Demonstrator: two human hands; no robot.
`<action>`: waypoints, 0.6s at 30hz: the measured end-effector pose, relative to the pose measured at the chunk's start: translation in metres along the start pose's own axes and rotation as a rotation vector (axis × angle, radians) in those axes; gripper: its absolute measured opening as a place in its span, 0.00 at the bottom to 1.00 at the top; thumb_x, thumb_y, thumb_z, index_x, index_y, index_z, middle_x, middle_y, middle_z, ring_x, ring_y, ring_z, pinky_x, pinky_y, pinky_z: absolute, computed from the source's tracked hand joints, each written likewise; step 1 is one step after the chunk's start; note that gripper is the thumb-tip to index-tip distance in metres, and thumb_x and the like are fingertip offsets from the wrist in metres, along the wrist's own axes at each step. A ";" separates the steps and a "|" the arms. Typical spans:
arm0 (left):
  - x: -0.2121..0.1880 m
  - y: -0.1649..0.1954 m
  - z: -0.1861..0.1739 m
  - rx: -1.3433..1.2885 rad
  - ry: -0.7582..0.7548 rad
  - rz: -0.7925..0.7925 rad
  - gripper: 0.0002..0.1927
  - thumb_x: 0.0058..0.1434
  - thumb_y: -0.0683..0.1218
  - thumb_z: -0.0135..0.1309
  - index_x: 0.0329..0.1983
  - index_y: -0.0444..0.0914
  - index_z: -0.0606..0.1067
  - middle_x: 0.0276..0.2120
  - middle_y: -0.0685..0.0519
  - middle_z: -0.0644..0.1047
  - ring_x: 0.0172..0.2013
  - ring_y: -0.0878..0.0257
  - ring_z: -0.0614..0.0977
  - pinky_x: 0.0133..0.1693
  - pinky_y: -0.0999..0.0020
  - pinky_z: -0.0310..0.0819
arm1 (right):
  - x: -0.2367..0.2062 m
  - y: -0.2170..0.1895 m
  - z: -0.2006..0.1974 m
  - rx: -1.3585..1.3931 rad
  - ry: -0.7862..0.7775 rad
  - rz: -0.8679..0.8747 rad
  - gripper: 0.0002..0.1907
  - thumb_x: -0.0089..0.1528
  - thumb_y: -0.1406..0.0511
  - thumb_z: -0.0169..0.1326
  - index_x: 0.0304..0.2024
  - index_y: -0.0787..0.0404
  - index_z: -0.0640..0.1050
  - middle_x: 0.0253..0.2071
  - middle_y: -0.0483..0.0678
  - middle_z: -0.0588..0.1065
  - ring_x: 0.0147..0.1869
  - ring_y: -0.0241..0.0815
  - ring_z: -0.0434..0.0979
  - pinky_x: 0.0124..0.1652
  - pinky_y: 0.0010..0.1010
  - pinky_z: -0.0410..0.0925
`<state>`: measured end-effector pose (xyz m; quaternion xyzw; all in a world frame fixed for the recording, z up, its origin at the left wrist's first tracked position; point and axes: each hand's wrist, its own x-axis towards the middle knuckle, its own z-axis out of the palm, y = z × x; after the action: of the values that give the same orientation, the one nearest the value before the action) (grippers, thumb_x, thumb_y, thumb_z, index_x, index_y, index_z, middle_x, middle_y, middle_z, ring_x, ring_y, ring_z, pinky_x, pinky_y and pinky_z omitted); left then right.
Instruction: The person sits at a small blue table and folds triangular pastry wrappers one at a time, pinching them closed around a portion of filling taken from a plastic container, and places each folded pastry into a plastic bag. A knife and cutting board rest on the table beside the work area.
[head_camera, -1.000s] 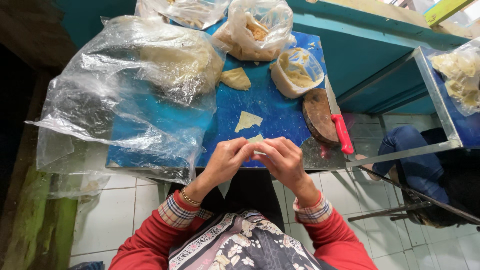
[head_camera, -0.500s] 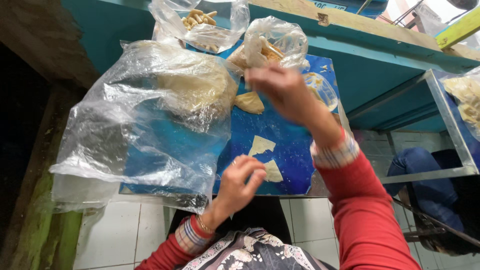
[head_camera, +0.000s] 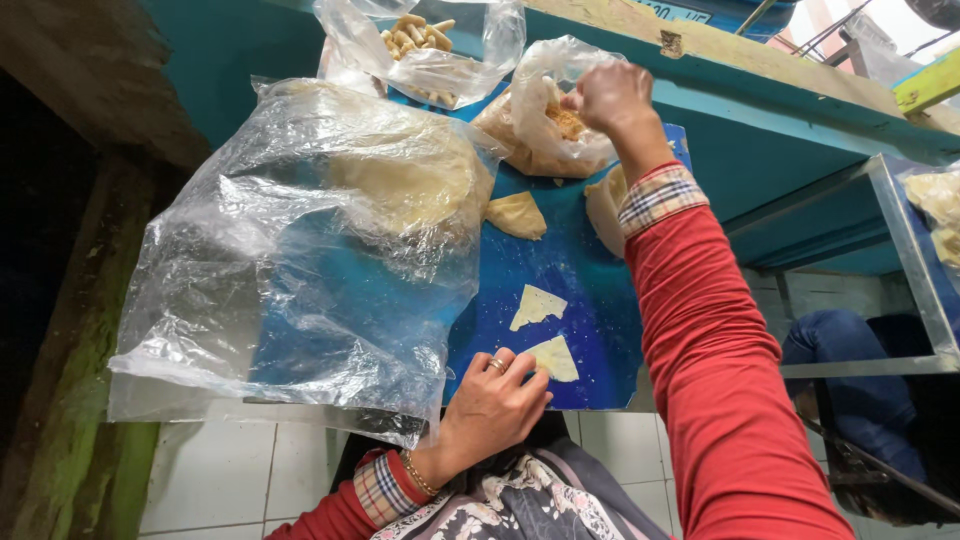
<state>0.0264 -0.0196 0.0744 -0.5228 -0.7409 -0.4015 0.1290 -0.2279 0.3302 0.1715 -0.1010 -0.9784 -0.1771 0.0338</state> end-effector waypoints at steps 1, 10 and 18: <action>0.000 0.000 0.000 0.007 0.000 0.003 0.09 0.62 0.49 0.59 0.39 0.40 0.75 0.36 0.52 0.73 0.38 0.56 0.74 0.39 0.59 0.64 | -0.005 0.000 0.009 -0.031 -0.011 0.013 0.19 0.61 0.45 0.62 0.36 0.50 0.86 0.38 0.53 0.80 0.44 0.53 0.80 0.41 0.47 0.72; 0.002 0.003 0.000 -0.039 0.001 -0.018 0.12 0.62 0.54 0.59 0.37 0.41 0.77 0.35 0.52 0.73 0.37 0.57 0.74 0.38 0.60 0.62 | 0.001 0.001 0.009 0.395 0.259 0.001 0.07 0.64 0.64 0.57 0.39 0.48 0.86 0.34 0.47 0.82 0.37 0.46 0.83 0.40 0.41 0.73; 0.002 0.005 0.002 -0.081 0.000 -0.015 0.11 0.61 0.54 0.61 0.33 0.42 0.78 0.36 0.54 0.74 0.37 0.57 0.74 0.39 0.61 0.63 | -0.024 0.011 0.010 0.515 0.322 -0.160 0.03 0.61 0.68 0.61 0.34 0.58 0.86 0.36 0.55 0.82 0.38 0.47 0.84 0.44 0.36 0.75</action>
<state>0.0307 -0.0163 0.0767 -0.5218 -0.7280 -0.4321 0.1047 -0.2027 0.3396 0.1636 0.0175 -0.9780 0.0608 0.1988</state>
